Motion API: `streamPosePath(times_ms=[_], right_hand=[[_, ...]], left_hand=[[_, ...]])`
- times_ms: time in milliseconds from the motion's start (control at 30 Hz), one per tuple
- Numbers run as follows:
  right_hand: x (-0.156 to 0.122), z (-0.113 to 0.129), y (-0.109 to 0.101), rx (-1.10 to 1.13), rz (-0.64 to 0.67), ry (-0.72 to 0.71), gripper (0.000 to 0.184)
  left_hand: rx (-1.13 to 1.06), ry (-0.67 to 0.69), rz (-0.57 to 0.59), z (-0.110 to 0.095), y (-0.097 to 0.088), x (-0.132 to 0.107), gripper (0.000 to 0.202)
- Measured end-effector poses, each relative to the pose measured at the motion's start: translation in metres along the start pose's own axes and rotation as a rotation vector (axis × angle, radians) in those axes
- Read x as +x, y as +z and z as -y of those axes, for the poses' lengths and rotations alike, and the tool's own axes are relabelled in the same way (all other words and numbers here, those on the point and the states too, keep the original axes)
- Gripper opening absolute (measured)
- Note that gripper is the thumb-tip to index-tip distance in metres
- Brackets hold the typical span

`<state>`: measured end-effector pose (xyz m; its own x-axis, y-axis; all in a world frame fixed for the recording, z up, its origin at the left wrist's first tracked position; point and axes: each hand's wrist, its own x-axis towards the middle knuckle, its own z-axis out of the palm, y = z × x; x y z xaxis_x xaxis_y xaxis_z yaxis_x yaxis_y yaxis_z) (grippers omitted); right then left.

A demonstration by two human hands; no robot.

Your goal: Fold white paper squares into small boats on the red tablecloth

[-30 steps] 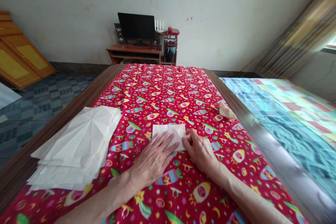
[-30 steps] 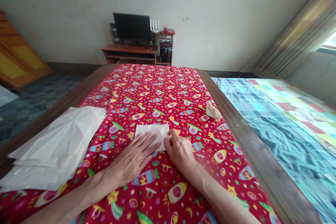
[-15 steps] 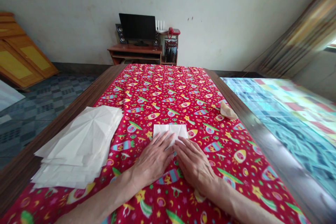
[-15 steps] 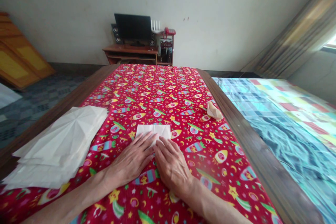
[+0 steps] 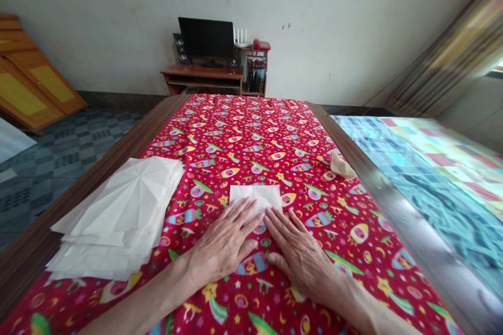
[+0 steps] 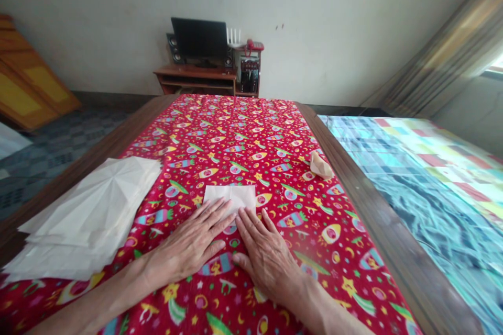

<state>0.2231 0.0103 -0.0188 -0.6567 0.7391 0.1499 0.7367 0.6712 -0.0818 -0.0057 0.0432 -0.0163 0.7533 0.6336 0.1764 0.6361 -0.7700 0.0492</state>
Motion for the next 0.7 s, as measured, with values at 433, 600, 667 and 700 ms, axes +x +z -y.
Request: streamPosePath(times_ms=[433,600,667,700], right_hand=[[-0.005,-0.005,-0.003,-0.038,-0.049,0.026,0.048],[-0.007,-0.003,-0.005,-0.034,-0.088,0.016,0.047],[-0.006,-0.003,-0.006,-0.012,-0.132,0.014,0.046],[-0.004,-0.003,-0.006,0.006,-0.164,0.016,0.043]], left_hand=[[0.056,0.001,0.042,0.009,-0.006,-0.028,0.047],[0.073,0.012,0.002,0.012,-0.009,-0.042,0.049],[0.073,0.019,-0.025,0.013,-0.010,-0.044,0.045],[0.067,0.018,-0.048,0.013,-0.010,-0.044,0.042]])
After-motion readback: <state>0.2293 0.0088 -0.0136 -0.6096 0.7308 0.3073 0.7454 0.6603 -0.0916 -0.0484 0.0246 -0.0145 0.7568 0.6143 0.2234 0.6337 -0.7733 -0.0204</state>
